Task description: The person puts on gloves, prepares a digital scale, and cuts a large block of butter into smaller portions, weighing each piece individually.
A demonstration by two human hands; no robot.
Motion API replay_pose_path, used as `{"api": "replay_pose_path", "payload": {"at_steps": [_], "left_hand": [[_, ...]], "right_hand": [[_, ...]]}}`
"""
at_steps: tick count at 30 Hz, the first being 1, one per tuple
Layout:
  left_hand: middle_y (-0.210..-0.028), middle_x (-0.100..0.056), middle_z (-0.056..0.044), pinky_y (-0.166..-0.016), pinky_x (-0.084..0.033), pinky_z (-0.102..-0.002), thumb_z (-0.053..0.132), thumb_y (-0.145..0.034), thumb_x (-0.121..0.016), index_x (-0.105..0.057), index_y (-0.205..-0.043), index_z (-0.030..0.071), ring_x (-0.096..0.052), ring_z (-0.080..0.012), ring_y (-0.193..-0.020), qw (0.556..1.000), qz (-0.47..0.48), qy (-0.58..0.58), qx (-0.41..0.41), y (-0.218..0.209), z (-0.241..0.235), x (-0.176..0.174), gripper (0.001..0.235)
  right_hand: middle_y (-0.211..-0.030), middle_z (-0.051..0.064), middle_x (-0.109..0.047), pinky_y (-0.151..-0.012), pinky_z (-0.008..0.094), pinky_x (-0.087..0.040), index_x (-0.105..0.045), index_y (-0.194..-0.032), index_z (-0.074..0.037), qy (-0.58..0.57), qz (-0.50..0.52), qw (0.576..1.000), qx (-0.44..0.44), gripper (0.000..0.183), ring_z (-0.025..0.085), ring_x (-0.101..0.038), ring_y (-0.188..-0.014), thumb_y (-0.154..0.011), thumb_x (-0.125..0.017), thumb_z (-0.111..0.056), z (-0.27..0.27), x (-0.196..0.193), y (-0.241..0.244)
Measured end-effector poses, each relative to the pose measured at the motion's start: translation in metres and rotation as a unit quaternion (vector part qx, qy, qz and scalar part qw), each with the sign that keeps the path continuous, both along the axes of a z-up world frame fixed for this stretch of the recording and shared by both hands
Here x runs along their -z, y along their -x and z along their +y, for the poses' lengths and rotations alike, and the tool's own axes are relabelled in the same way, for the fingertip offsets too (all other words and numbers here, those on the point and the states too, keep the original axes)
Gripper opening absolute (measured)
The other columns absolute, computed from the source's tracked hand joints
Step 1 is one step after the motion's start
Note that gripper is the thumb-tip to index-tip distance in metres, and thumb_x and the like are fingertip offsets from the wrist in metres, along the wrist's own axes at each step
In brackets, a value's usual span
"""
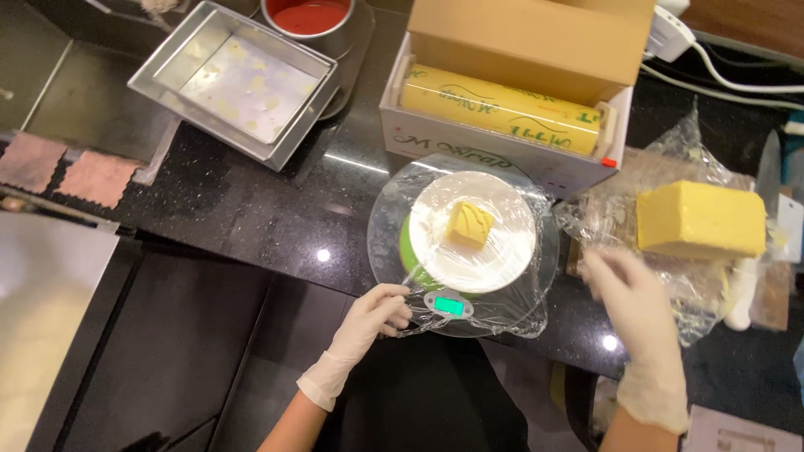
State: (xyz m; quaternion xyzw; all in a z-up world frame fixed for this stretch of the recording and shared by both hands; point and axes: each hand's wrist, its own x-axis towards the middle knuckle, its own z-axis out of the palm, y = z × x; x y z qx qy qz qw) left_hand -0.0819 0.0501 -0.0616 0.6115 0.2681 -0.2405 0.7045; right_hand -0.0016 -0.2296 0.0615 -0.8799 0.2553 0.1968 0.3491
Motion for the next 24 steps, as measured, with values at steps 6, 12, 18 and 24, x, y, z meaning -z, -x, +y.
{"api": "replay_pose_path", "payload": {"at_steps": [6, 12, 18, 24], "left_hand": [[-0.089, -0.074, -0.016, -0.066, -0.057, -0.025, 0.027, -0.09, -0.062, -0.064, -0.117, 0.009, -0.072, -0.0204, -0.082, 0.996, -0.049, 0.062, -0.045, 0.015, -0.014, 0.031, 0.032], [-0.074, -0.07, -0.012, -0.065, -0.057, -0.025, 0.026, -0.095, -0.061, -0.064, -0.1, 0.009, -0.071, -0.0183, -0.07, 0.99, -0.09, 0.041, -0.098, 0.016, -0.032, 0.042, 0.018], [-0.074, -0.069, -0.012, -0.06, -0.054, -0.024, 0.021, -0.097, -0.061, -0.064, -0.095, 0.006, -0.068, -0.0166, -0.067, 0.976, -0.093, 0.061, -0.188, 0.012, -0.049, 0.025, 0.016], [-0.069, -0.065, -0.004, -0.067, -0.05, -0.026, 0.016, -0.09, -0.059, -0.057, -0.075, 0.009, -0.057, -0.0131, -0.064, 0.971, -0.086, -0.004, -0.224, 0.017, -0.058, -0.016, 0.017]], "right_hand": [[-0.131, 0.003, -0.062, -0.109, 0.044, -0.038, -0.055, -0.134, -0.025, -0.042, -0.054, 0.942, -0.327, 0.06, 0.025, -0.051, -0.128, -0.083, -0.059, -0.057, 0.111, -0.027, -0.11], [-0.134, 0.021, -0.058, -0.109, 0.051, -0.037, -0.054, -0.134, -0.012, 0.078, 0.06, 0.852, -0.514, 0.072, 0.038, -0.052, -0.128, -0.077, -0.057, -0.058, 0.169, 0.022, -0.162], [-0.095, 0.013, -0.07, -0.089, 0.035, -0.052, -0.053, -0.136, -0.007, -0.185, 0.117, 0.857, -0.466, 0.062, 0.023, -0.067, -0.088, -0.08, -0.071, -0.022, 0.17, 0.052, -0.178], [-0.078, -0.002, -0.064, -0.078, 0.026, -0.055, -0.056, -0.125, -0.008, -0.409, 0.06, 0.818, -0.399, 0.047, 0.008, -0.061, -0.073, -0.078, -0.061, -0.004, 0.159, 0.064, -0.211]]}}
